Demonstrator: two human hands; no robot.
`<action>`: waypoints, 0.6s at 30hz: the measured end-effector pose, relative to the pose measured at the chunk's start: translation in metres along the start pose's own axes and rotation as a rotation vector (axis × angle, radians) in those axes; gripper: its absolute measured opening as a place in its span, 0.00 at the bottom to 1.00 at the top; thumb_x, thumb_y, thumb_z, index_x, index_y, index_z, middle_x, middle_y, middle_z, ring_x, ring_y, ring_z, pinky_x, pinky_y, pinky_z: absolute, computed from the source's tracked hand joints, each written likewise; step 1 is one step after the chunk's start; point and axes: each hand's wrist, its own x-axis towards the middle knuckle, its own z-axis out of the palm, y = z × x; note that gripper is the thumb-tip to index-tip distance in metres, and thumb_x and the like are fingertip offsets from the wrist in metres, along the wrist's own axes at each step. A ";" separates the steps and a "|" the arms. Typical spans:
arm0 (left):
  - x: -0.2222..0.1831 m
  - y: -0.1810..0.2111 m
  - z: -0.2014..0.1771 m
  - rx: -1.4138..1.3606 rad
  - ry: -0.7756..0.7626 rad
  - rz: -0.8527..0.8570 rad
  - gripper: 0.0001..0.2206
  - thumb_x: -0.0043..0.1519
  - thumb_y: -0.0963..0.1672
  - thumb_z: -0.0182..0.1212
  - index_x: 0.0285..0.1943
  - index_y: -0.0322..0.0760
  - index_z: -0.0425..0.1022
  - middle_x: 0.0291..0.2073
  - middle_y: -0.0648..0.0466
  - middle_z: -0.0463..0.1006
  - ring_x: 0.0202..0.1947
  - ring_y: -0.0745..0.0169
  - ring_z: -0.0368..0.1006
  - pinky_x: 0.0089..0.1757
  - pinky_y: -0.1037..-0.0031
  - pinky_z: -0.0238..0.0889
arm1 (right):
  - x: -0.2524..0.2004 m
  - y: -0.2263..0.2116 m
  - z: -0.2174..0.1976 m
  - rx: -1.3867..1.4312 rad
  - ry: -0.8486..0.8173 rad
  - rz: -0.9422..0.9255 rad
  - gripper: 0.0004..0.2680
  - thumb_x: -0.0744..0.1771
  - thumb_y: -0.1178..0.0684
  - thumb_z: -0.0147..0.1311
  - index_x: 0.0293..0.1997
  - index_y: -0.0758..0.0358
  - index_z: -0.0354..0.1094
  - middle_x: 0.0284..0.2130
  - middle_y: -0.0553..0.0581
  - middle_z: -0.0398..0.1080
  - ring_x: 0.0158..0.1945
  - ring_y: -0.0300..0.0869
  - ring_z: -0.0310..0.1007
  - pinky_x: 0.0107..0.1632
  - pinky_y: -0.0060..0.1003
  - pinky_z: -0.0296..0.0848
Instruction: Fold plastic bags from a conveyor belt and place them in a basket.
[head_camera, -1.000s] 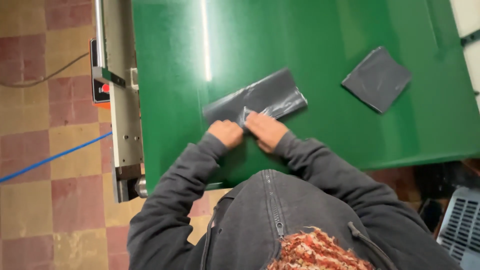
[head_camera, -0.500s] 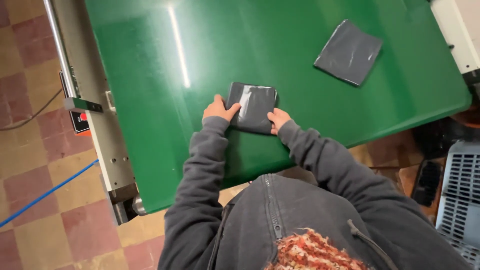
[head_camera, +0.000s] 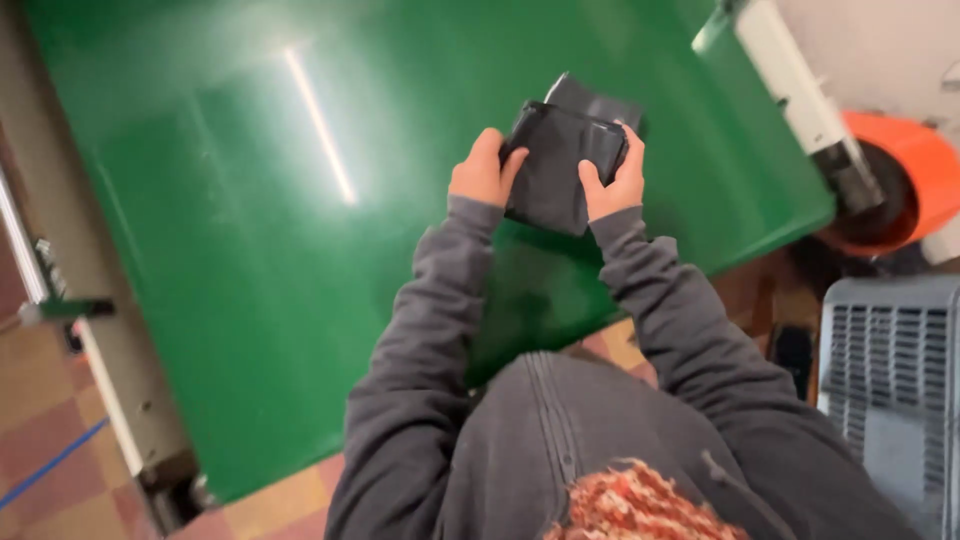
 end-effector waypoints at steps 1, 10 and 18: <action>0.031 -0.010 0.029 -0.005 0.004 0.014 0.16 0.64 0.51 0.65 0.43 0.38 0.66 0.35 0.43 0.78 0.37 0.34 0.74 0.35 0.52 0.67 | 0.026 0.004 -0.006 -0.002 0.008 -0.012 0.25 0.68 0.58 0.60 0.72 0.67 0.50 0.59 0.65 0.67 0.61 0.51 0.70 0.65 0.41 0.69; 0.072 -0.056 0.145 0.409 -0.084 -0.178 0.22 0.64 0.59 0.55 0.48 0.42 0.63 0.39 0.45 0.79 0.35 0.32 0.76 0.33 0.47 0.68 | 0.075 0.095 -0.029 -0.295 -0.111 0.175 0.28 0.65 0.55 0.63 0.72 0.60 0.49 0.54 0.71 0.72 0.55 0.60 0.75 0.59 0.46 0.73; 0.069 -0.024 0.147 0.596 0.070 -0.108 0.26 0.53 0.59 0.65 0.49 0.42 0.72 0.46 0.51 0.76 0.49 0.40 0.73 0.38 0.48 0.68 | 0.096 0.037 -0.033 -0.712 -0.354 0.256 0.31 0.62 0.47 0.65 0.71 0.58 0.52 0.57 0.67 0.68 0.60 0.60 0.68 0.61 0.51 0.68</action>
